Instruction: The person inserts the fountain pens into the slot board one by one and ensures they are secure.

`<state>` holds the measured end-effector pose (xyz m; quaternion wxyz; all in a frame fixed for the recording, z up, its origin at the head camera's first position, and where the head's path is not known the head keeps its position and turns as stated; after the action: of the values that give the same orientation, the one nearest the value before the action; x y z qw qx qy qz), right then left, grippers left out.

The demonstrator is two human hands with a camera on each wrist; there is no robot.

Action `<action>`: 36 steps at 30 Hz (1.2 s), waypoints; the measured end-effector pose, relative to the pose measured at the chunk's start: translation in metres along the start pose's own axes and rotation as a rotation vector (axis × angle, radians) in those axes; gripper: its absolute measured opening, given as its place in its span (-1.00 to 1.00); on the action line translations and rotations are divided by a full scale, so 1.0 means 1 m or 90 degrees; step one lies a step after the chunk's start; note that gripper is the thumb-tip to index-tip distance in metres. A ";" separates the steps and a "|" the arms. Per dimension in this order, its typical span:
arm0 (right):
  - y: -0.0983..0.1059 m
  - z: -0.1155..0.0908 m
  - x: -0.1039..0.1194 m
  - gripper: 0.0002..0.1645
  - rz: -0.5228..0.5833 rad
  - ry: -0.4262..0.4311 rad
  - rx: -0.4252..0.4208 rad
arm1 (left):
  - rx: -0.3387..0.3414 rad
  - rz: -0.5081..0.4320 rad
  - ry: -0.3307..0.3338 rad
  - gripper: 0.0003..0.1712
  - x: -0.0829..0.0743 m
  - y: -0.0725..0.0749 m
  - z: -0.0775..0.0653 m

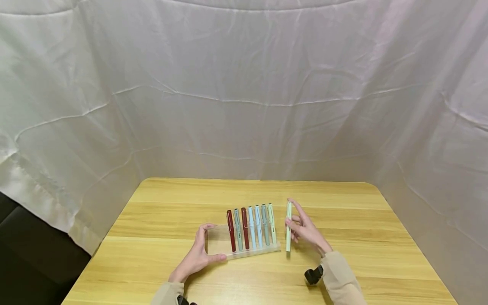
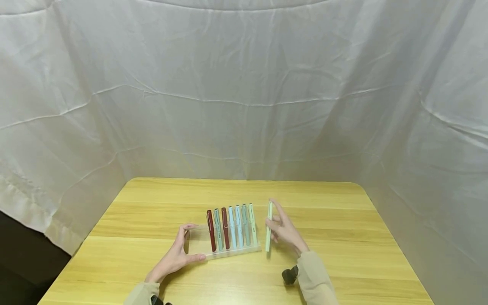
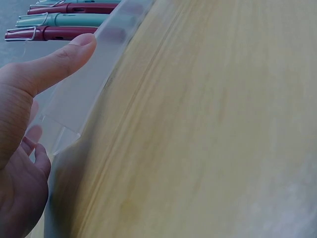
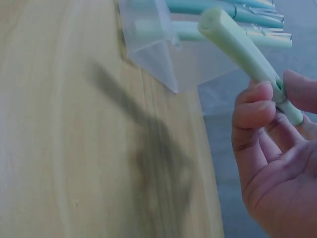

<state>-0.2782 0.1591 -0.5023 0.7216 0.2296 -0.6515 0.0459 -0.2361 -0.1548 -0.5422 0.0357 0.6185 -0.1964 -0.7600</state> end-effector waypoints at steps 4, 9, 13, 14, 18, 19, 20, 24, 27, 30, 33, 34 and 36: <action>0.000 -0.002 0.011 -0.16 -0.002 0.021 -0.023 | -0.001 -0.002 -0.003 0.15 -0.001 0.000 0.000; -0.001 -0.004 0.019 -0.16 0.002 0.021 -0.051 | 0.000 -0.001 0.003 0.15 0.000 0.000 0.000; -0.002 -0.005 0.022 -0.17 0.008 0.022 -0.069 | 0.002 -0.004 0.006 0.15 0.000 0.000 0.000; -0.003 -0.005 0.023 -0.17 0.012 0.025 -0.072 | 0.002 -0.004 0.007 0.14 0.000 0.000 0.000; -0.007 -0.006 0.028 -0.21 0.027 0.048 -0.071 | 0.004 -0.007 0.012 0.15 0.000 0.000 -0.001; -0.008 -0.006 0.029 -0.22 0.030 0.052 -0.069 | 0.005 -0.008 0.013 0.15 0.001 -0.001 -0.001; -0.010 -0.006 0.031 -0.23 0.032 0.057 -0.068 | 0.005 -0.008 0.014 0.15 0.001 -0.001 -0.001; -0.014 -0.007 0.037 -0.25 0.030 0.068 -0.072 | 0.007 -0.009 0.017 0.15 0.001 -0.001 -0.001; -0.017 -0.008 0.042 -0.26 0.029 0.077 -0.075 | 0.007 -0.009 0.018 0.15 0.001 -0.001 -0.001; -0.020 -0.008 0.045 -0.28 0.034 0.081 -0.080 | 0.007 -0.009 0.017 0.15 0.001 -0.001 -0.001; -0.023 -0.007 0.048 -0.28 0.041 0.089 -0.083 | 0.006 -0.009 0.015 0.15 0.001 -0.001 -0.001; -0.024 -0.007 0.049 -0.28 0.041 0.092 -0.082 | 0.005 -0.009 0.014 0.15 0.001 -0.001 -0.001; -0.027 -0.006 0.053 -0.27 0.040 0.101 -0.076 | 0.004 -0.008 0.015 0.14 0.001 0.000 -0.001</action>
<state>-0.2547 0.1253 -0.4590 0.7814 0.1613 -0.6009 0.0476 -0.2356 -0.1548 -0.5431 0.0314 0.6286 -0.1945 -0.7524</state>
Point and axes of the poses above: each hand's wrist, its own z-axis towards the middle knuckle, its own y-axis out of the back of the hand, x = y × z, the point moved 7 cm from there along z, towards the middle knuckle, and after that the axes turned 6 degrees about -z, right-handed, at the moved point
